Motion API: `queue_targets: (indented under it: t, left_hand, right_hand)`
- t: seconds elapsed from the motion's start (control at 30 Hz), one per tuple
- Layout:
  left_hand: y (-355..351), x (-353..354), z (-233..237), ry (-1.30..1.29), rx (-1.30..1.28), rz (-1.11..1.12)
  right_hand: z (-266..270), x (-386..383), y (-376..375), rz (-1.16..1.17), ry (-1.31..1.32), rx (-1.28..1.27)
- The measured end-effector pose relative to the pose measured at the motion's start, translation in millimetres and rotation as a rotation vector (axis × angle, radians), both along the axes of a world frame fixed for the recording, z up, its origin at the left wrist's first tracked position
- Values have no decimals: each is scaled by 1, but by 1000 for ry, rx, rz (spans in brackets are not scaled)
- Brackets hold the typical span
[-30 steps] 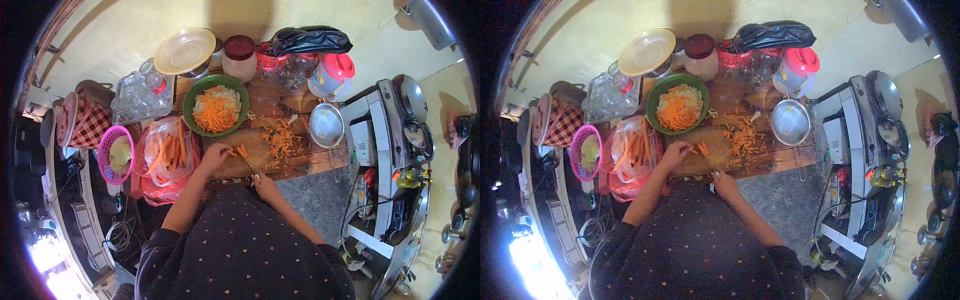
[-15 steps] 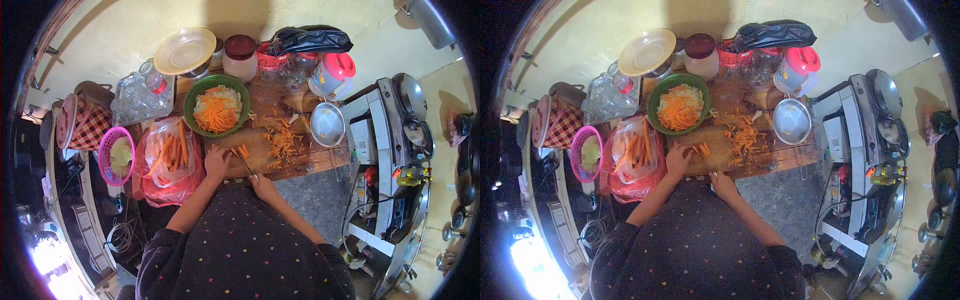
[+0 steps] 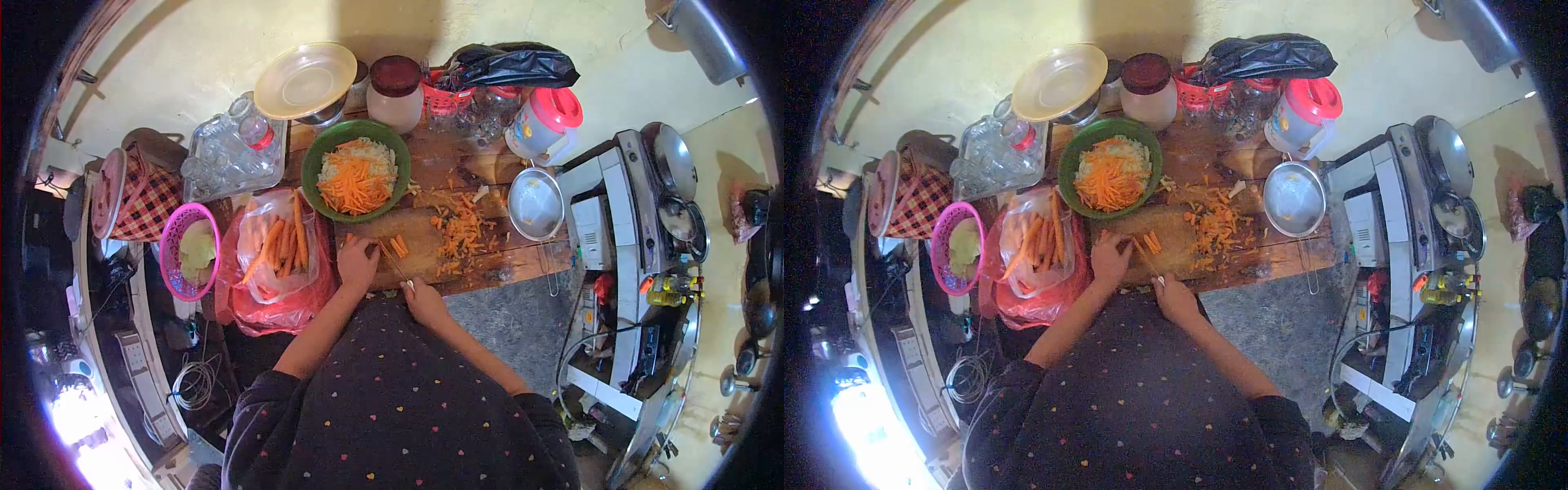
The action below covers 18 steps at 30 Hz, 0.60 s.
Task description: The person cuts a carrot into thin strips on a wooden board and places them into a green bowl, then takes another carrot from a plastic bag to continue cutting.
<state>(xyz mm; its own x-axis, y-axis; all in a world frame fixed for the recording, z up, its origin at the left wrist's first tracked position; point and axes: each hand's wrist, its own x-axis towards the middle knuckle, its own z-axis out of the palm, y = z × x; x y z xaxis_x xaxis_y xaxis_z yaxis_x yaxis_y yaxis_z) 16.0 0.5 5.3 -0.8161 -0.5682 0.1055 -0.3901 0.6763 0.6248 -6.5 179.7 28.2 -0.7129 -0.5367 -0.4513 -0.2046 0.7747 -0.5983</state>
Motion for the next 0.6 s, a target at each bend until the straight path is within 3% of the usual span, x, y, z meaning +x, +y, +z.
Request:
queue_targets:
  t: [0.6]
  left_hand:
    - [-3,2,-17,0,-141,-69]
  right_hand:
    - [-8,3,-11,28,29,77]
